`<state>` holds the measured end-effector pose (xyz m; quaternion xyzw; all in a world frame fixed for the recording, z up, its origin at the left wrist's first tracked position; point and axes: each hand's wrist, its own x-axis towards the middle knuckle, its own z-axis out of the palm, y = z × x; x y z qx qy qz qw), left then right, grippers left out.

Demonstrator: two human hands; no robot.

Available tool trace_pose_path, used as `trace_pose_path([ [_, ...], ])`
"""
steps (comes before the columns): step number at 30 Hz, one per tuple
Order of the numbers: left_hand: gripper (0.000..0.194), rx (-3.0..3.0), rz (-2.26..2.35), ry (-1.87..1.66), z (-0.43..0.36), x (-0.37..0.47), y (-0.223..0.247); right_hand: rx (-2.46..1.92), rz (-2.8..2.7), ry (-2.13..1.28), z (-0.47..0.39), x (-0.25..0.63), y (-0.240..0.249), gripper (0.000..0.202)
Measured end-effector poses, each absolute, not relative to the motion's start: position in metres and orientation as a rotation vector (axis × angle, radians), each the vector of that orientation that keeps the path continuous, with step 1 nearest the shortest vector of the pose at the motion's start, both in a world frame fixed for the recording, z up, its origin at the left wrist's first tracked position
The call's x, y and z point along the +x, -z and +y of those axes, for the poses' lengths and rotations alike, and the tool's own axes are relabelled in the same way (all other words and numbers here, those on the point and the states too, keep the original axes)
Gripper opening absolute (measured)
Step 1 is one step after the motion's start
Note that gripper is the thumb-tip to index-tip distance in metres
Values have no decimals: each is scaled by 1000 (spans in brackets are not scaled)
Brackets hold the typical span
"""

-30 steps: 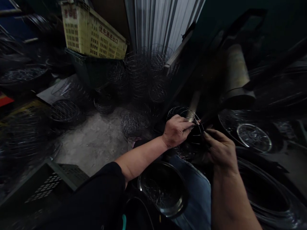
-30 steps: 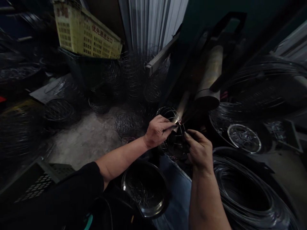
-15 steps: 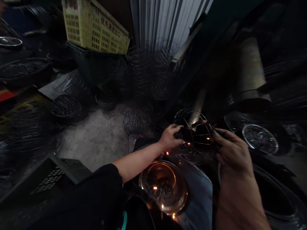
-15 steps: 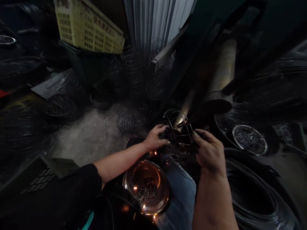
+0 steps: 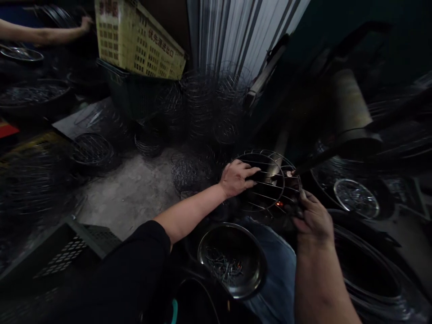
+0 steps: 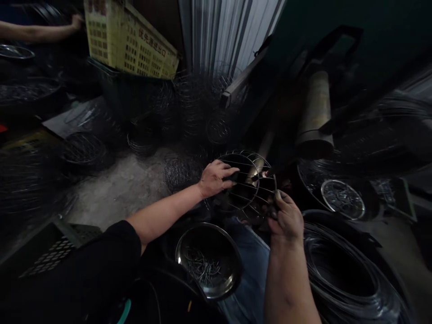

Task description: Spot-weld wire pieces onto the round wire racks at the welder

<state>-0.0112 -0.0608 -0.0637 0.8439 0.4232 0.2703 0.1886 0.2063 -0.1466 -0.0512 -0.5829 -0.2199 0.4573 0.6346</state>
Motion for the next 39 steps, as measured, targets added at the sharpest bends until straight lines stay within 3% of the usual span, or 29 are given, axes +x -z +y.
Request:
trace_pose_path([
  [15,35,2626,1274,-534,-60,-14,6,-1289,-423,-1166,-137,197,57,24],
  [34,39,2553,1257,-441,-57,-13,0,-1305,-457,-1177,-136,200,52,25],
  [39,33,2523,1269,-477,-56,-12,1,-1335,-445,-1188,-137,201,50,22],
])
